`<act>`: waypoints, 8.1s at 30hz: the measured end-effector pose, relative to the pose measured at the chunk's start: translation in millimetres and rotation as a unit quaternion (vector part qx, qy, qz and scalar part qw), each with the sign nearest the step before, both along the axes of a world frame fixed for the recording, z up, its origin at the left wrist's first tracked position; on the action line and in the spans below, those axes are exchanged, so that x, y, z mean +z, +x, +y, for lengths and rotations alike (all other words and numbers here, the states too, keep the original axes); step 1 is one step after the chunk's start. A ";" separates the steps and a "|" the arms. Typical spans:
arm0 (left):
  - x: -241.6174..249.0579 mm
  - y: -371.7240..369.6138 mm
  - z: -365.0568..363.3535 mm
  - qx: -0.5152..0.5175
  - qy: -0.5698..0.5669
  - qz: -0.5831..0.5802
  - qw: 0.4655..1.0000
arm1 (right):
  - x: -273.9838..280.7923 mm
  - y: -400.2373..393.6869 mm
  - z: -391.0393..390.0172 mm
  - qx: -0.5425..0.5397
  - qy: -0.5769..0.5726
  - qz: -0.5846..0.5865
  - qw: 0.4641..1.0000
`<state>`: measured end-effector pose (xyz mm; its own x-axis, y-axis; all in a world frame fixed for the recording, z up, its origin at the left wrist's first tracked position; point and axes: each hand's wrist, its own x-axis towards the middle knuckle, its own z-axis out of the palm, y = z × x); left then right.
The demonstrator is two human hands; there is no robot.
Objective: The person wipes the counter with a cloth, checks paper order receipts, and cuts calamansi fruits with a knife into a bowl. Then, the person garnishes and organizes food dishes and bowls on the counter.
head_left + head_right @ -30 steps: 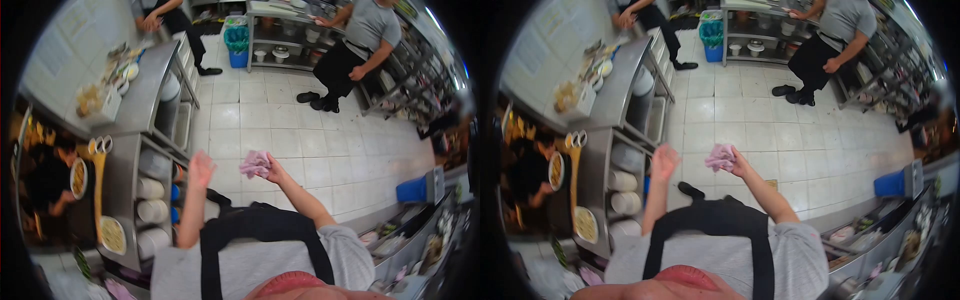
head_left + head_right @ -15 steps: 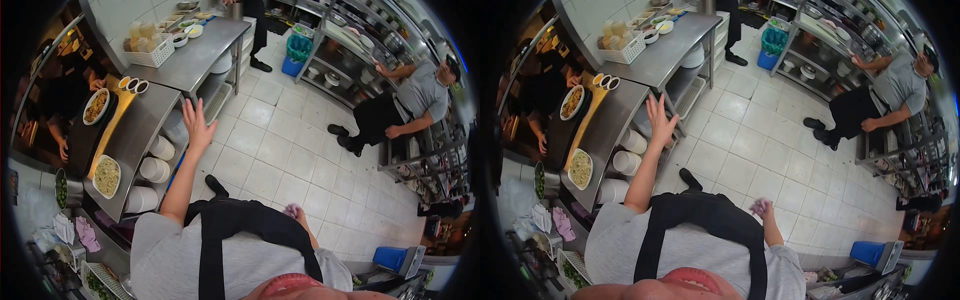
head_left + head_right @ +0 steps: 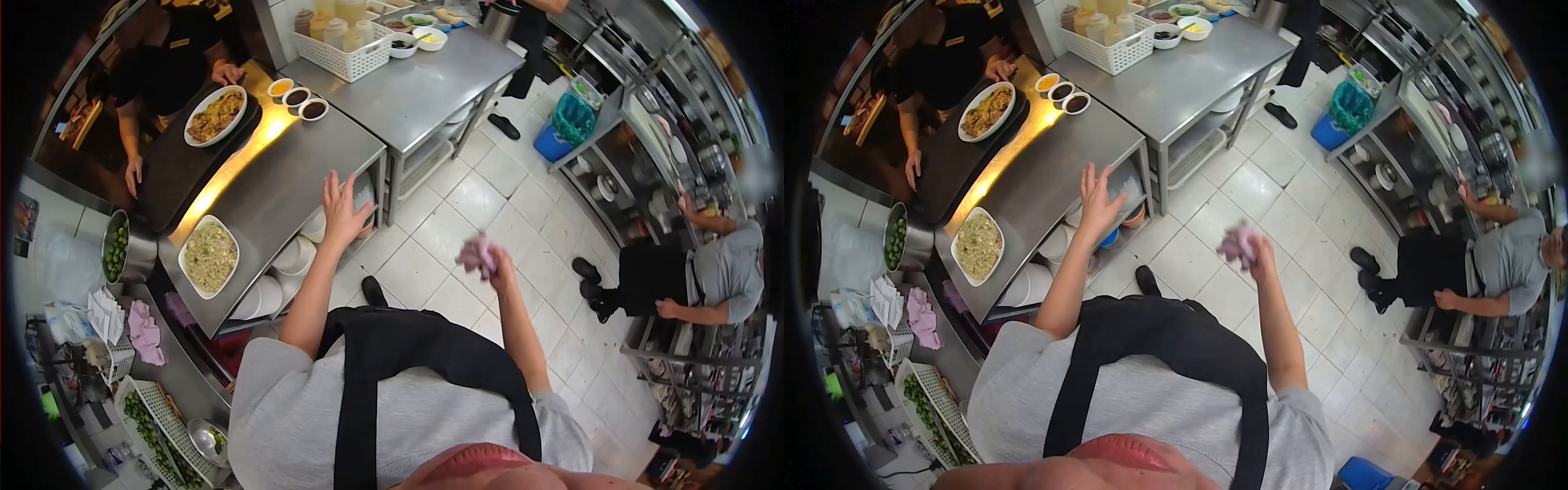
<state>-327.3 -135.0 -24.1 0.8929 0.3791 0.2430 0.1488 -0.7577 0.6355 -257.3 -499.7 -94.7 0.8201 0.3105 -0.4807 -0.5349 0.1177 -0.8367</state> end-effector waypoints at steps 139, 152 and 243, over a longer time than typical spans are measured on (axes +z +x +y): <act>5.2 10.0 80.2 0.084 -0.476 -0.162 0.860 | 66.6 141.3 286.7 0.106 -0.428 -0.669 0.598; -0.8 17.8 85.9 -0.006 -0.422 -0.198 0.885 | 71.8 138.1 286.6 0.080 -0.420 -0.694 0.579; -216.5 64.8 -170.5 0.031 -0.418 0.484 0.768 | -27.3 17.9 -10.9 0.161 -0.387 -0.299 0.857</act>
<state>-262.5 -305.5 -240.6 0.4750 0.0905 -0.8753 0.8780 -0.1166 0.4643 -239.4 -510.6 -121.9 0.9237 0.3446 -0.1677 0.1163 -0.6691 -0.7340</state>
